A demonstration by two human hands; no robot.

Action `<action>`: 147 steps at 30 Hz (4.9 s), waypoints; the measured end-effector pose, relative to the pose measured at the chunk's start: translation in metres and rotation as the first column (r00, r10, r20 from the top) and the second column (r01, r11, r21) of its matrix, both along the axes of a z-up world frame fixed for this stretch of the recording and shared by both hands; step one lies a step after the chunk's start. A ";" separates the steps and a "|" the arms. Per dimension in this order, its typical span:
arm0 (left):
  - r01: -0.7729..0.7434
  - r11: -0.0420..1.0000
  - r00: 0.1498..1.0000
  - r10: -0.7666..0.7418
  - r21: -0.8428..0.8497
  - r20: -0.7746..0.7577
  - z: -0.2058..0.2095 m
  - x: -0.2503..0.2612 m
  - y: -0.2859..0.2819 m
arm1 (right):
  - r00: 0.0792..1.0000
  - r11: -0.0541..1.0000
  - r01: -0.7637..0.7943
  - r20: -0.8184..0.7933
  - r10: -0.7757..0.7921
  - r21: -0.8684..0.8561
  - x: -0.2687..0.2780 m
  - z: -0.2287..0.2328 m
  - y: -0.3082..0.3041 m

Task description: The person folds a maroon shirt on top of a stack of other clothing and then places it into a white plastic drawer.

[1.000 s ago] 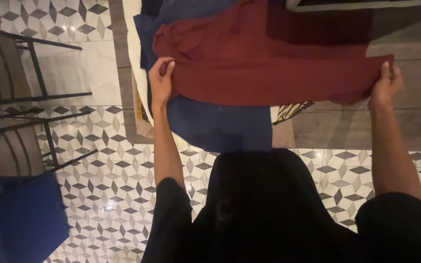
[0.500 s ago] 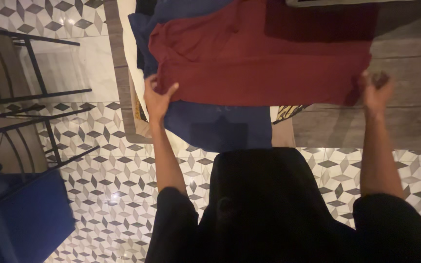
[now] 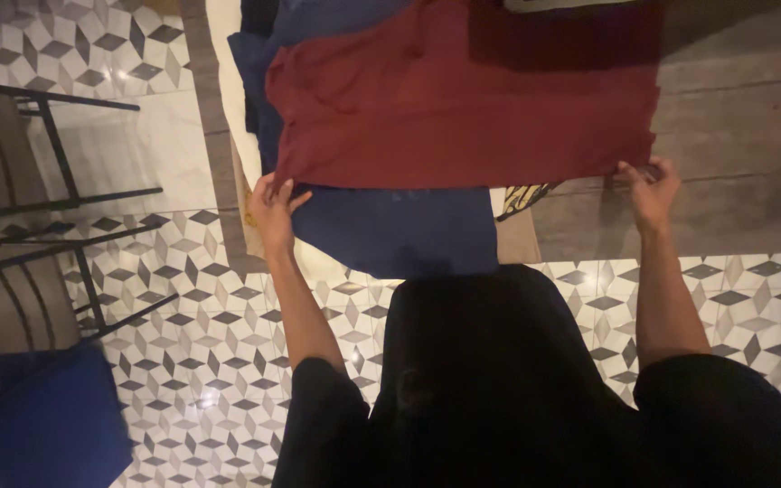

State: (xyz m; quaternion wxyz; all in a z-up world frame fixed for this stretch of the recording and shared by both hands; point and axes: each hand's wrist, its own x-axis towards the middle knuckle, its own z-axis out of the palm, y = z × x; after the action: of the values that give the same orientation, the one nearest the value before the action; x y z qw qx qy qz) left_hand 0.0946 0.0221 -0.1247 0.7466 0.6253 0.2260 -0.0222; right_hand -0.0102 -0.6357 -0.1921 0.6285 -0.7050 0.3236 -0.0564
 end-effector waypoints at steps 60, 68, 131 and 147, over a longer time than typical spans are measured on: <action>0.386 0.089 0.652 -0.731 0.918 -0.203 0.075 0.196 -0.103 | 0.650 0.112 -0.721 -0.610 0.454 -0.684 0.199 0.020 -0.081; 0.129 0.026 0.651 -0.756 0.991 -0.065 0.101 0.145 -0.093 | 0.798 0.172 -0.497 -0.370 0.475 -0.850 0.114 0.063 -0.074; -0.379 0.832 0.902 0.233 -0.406 -0.363 -0.074 0.112 -0.064 | 0.438 0.140 -0.536 -0.132 0.889 -0.832 0.152 0.136 0.328; -0.460 0.841 0.853 0.331 -0.283 -0.404 -0.095 0.150 -0.015 | 0.466 0.099 -0.575 -0.226 0.856 -0.812 0.147 0.100 0.328</action>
State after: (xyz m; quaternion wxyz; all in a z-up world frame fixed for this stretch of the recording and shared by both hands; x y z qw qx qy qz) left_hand 0.2451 0.0066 -0.2197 0.7881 0.3987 0.4687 -0.0148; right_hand 0.1363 -0.3072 -0.0918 0.2126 -0.9482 -0.2357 0.0134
